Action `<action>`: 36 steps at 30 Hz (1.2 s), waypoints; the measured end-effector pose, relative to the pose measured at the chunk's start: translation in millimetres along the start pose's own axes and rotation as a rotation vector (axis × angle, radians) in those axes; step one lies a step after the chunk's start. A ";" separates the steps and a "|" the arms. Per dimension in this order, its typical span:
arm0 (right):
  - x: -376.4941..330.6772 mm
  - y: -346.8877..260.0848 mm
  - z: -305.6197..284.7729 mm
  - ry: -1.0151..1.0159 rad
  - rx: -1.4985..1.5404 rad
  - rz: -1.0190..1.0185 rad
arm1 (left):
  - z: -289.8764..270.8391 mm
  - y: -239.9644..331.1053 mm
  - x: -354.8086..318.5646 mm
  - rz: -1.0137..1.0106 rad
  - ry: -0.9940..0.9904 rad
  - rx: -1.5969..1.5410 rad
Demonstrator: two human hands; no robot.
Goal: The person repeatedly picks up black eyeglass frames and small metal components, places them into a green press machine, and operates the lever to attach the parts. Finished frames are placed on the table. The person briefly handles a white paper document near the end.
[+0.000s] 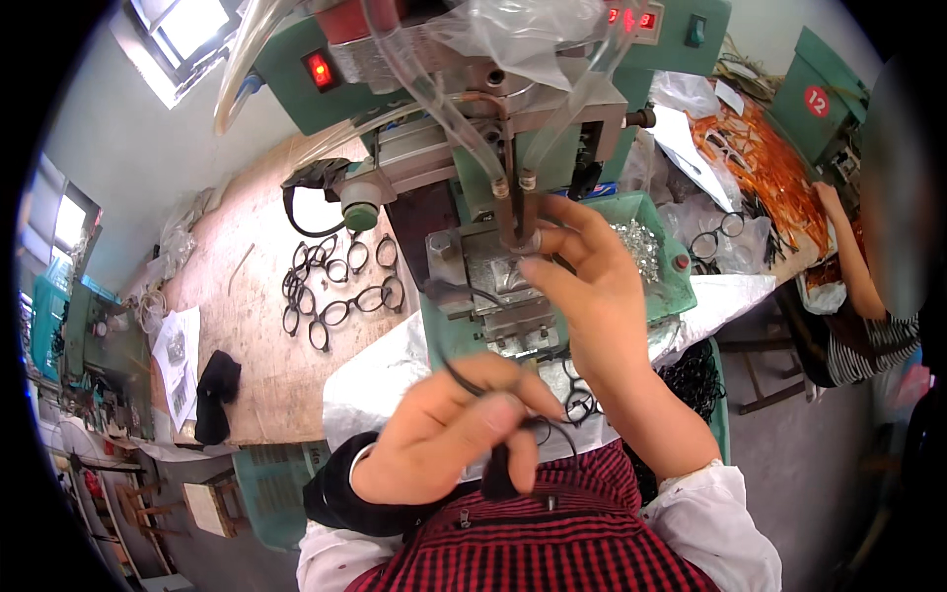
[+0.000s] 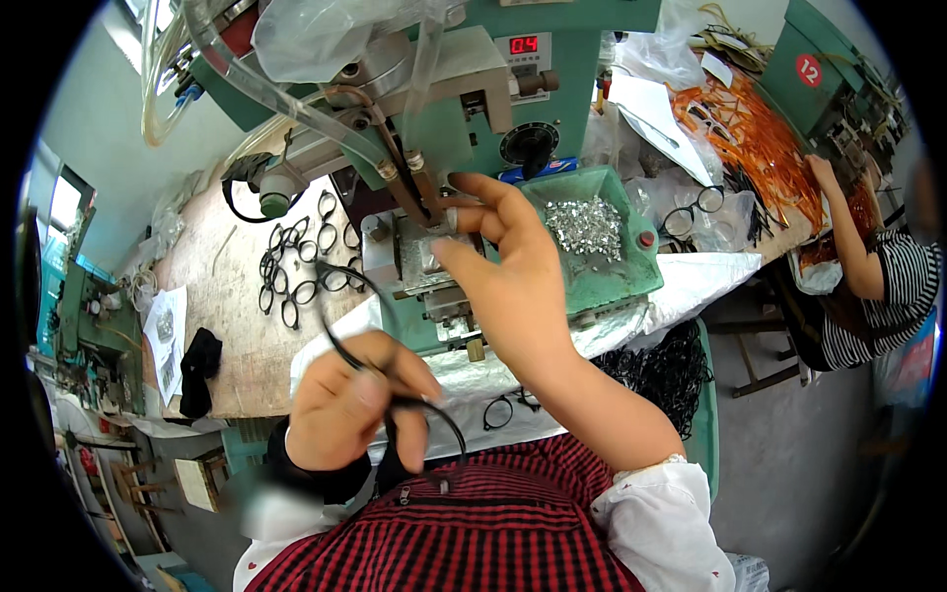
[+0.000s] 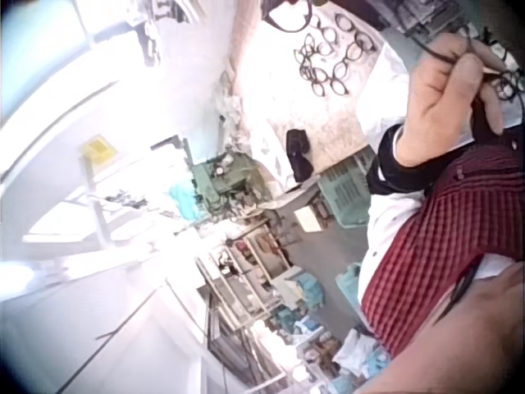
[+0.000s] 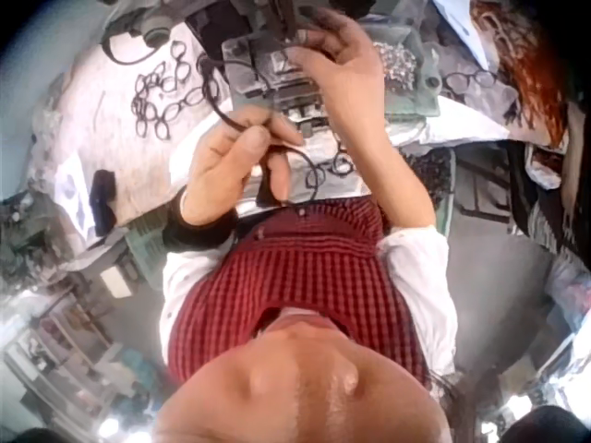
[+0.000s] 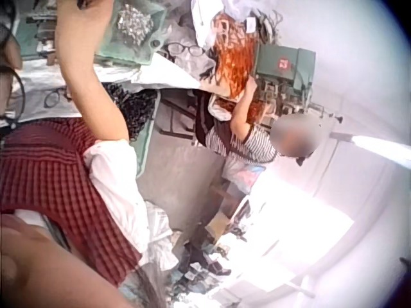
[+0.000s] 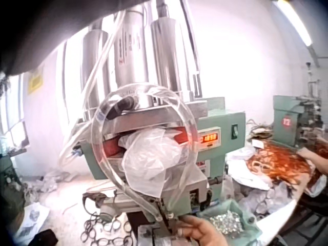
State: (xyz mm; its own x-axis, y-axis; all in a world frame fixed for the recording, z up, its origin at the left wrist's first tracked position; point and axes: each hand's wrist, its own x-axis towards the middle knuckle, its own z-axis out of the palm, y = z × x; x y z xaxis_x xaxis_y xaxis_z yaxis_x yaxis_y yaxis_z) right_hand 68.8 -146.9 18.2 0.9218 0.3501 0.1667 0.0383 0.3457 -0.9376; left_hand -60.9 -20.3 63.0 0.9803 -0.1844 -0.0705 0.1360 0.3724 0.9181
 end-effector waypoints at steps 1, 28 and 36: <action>4.5 3.6 1.3 0.021 0.002 0.009 | -5.0 0.0 1.8 0.164 0.081 0.075; 12.4 57.4 -154.4 0.524 -0.418 -0.361 | -4.9 -44.9 61.9 -0.205 0.072 -0.300; -24.6 51.1 -138.8 0.313 -1.401 -0.170 | 9.2 -36.6 49.5 -0.218 0.197 -0.224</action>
State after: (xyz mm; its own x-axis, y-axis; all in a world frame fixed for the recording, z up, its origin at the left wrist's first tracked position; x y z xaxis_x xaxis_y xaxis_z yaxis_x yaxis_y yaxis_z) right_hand 101.6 -258.7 -76.2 0.9056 0.1271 0.4047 0.3242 -0.8227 -0.4670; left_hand -18.6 -51.4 29.5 0.9306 -0.1111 -0.3487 0.3513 0.5379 0.7663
